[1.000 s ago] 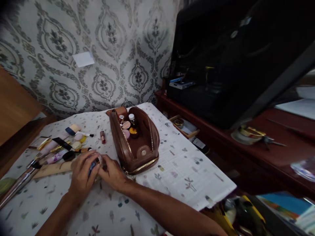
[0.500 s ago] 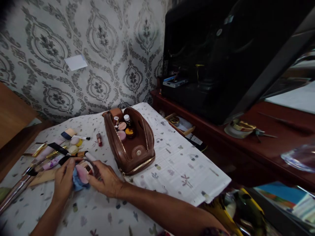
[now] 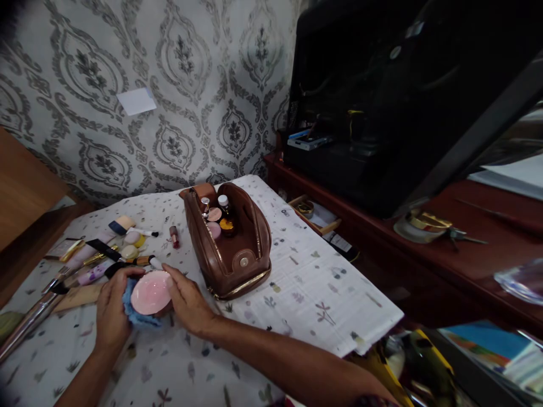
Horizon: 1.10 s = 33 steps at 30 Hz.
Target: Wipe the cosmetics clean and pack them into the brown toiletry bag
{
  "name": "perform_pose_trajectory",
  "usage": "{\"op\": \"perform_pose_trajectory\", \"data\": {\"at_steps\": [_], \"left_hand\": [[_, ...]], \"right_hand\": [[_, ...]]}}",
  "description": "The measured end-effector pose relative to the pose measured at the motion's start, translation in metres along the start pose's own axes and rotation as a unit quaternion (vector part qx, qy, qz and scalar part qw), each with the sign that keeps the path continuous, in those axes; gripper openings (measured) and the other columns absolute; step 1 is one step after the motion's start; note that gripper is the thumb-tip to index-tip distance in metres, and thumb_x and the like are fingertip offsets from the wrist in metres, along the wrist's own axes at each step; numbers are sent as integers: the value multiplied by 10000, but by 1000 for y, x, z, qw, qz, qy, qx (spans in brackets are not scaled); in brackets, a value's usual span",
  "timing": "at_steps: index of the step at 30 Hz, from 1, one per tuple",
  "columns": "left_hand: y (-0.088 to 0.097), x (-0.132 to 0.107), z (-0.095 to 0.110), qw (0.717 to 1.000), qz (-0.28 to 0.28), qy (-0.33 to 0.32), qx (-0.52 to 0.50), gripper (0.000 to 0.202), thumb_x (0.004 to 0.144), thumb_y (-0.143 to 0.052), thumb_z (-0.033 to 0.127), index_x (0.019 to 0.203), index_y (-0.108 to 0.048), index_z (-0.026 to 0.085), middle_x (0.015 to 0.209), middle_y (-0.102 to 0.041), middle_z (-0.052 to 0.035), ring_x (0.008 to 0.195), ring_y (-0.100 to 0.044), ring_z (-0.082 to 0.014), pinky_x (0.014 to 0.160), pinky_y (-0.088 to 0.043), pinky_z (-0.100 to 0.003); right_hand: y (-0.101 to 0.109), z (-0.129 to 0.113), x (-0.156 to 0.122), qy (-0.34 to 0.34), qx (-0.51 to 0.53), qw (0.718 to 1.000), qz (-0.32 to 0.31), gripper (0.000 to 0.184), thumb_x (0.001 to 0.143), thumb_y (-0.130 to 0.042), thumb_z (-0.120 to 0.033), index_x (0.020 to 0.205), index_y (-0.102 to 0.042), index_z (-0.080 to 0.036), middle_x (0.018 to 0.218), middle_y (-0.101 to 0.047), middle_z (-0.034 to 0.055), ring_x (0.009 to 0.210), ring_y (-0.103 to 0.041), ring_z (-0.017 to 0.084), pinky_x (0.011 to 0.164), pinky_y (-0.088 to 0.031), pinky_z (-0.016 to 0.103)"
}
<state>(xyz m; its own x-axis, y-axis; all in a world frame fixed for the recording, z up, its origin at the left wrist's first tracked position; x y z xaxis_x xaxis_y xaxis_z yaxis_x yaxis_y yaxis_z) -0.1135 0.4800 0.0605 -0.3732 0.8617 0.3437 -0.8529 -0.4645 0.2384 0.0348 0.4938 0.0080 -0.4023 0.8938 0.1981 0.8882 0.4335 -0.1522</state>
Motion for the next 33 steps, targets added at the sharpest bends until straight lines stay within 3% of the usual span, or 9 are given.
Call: {"op": "perform_pose_trajectory", "data": {"at_steps": [6,10,13,18,22,26,29,33], "left_hand": [[-11,-5,2,997,-56,-2,-54,555,903,-438,667,825,-705,186,937,-736,-63,976,-657,-246,917,-491,-352],[-13,-11,7,997,-59,-23,-54,555,923,-417,652,811,-708,193,940,-736,-56,979,-654,-243,948,-474,-359],[-12,-12,3,995,-54,-13,-83,530,927,-430,630,787,-705,199,917,-735,-47,965,-653,-239,936,-477,-353],[-11,-12,-4,993,-55,16,-104,537,926,-415,638,808,-705,201,924,-740,-49,964,-655,-245,905,-500,-351],[-11,-11,-4,991,-52,34,-118,548,916,-408,656,792,-690,203,903,-740,-56,946,-663,-254,873,-525,-361],[-12,-11,-5,990,-49,46,-127,553,880,-448,698,762,-679,210,847,-729,-44,871,-666,-232,810,-540,-331],[-12,-13,-8,992,-43,60,-101,558,849,-485,726,707,-655,214,773,-702,-32,775,-651,-210,752,-532,-312],[-14,-17,-11,993,-49,75,-75,549,875,-464,703,701,-632,210,687,-655,-19,681,-614,-189,652,-500,-300]], "right_hand": [[-9,10,-4,-57,17,997,-50,851,835,-662,-594,1519,-342,-204,1481,-472,114,1362,-447,262,1172,-321,448],[-15,22,-3,-89,58,992,-68,1148,600,-879,-530,1533,-287,-220,1504,-432,128,1392,-408,301,1171,-328,485],[-18,26,-2,-105,73,989,-76,1217,529,-918,-504,1525,-280,-215,1507,-426,140,1400,-399,314,1186,-295,505],[-24,19,-2,-82,135,983,-97,1010,676,-777,-649,1475,-349,-204,1450,-481,128,1330,-481,272,1138,-379,440],[-23,13,-1,-56,146,982,-101,809,757,-722,-639,1400,-466,-219,1285,-593,70,1198,-556,225,1048,-454,368],[-23,19,-1,-80,177,976,-94,752,727,-741,-652,1295,-555,-196,1141,-622,42,1035,-588,173,924,-491,294],[-34,26,-6,-130,189,963,-137,690,736,-732,-651,1224,-592,-183,1041,-625,32,921,-592,151,801,-511,260],[-40,17,-9,-119,178,961,-175,677,801,-689,-620,1321,-553,-210,1131,-625,41,985,-604,161,867,-512,284]]}}
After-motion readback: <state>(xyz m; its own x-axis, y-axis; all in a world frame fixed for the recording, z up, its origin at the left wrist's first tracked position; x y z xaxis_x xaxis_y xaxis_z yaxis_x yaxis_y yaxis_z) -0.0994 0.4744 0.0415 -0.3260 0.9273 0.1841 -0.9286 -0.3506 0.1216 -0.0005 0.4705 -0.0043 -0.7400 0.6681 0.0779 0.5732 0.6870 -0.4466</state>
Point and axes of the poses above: each hand's wrist, its own x-axis towards the middle knuckle, its own y-axis out of the back of the hand, z = x × y, the point moved 10 cm from there along x, towards the middle knuckle
